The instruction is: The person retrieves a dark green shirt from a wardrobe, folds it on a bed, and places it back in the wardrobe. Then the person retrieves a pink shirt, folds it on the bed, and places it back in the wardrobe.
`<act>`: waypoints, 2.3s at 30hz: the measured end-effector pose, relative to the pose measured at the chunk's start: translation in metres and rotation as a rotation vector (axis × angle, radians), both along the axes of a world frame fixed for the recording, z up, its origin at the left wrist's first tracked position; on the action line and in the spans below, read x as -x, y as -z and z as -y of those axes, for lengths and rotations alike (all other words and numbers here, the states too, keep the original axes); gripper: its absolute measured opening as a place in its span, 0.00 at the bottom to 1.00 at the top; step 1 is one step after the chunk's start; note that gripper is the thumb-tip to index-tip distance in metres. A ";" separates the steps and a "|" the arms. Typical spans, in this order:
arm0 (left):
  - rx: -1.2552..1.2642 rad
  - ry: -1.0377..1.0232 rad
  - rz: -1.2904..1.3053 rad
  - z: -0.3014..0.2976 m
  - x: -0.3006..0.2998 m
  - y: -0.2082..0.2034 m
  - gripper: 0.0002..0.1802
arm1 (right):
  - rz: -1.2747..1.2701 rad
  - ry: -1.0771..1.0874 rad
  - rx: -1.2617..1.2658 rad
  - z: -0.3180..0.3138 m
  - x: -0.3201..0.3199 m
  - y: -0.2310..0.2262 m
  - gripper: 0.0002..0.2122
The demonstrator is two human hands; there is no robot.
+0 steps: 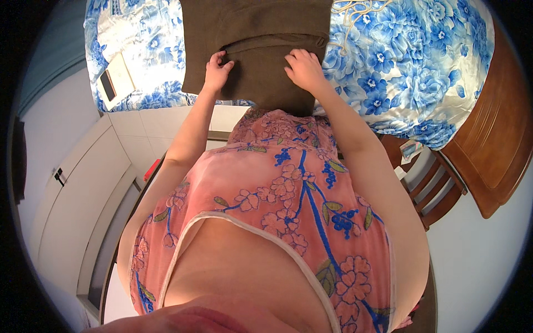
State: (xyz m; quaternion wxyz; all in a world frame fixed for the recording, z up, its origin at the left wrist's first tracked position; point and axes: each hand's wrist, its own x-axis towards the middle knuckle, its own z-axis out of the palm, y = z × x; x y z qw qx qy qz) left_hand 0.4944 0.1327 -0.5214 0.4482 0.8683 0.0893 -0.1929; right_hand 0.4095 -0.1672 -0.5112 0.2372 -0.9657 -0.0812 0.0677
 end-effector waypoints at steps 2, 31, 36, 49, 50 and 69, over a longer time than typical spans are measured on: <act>-0.008 -0.020 -0.064 -0.006 0.002 0.007 0.22 | 0.105 -0.081 0.098 0.012 0.027 -0.004 0.25; 0.344 0.047 -0.145 0.025 0.219 0.100 0.23 | -0.558 0.638 -0.598 0.037 0.119 0.081 0.21; 0.227 0.068 -0.323 0.006 0.232 0.081 0.18 | -0.518 0.558 -0.560 0.043 0.121 0.071 0.20; 0.478 0.100 -0.748 -0.028 0.291 -0.026 0.17 | -0.454 0.355 -0.276 0.055 0.123 0.050 0.19; 0.443 0.133 -0.691 -0.034 0.291 -0.031 0.16 | -0.449 0.361 -0.247 0.056 0.124 0.052 0.19; 0.844 -0.426 -0.377 0.086 0.069 -0.025 0.31 | -0.612 0.271 -0.108 0.065 0.088 0.050 0.17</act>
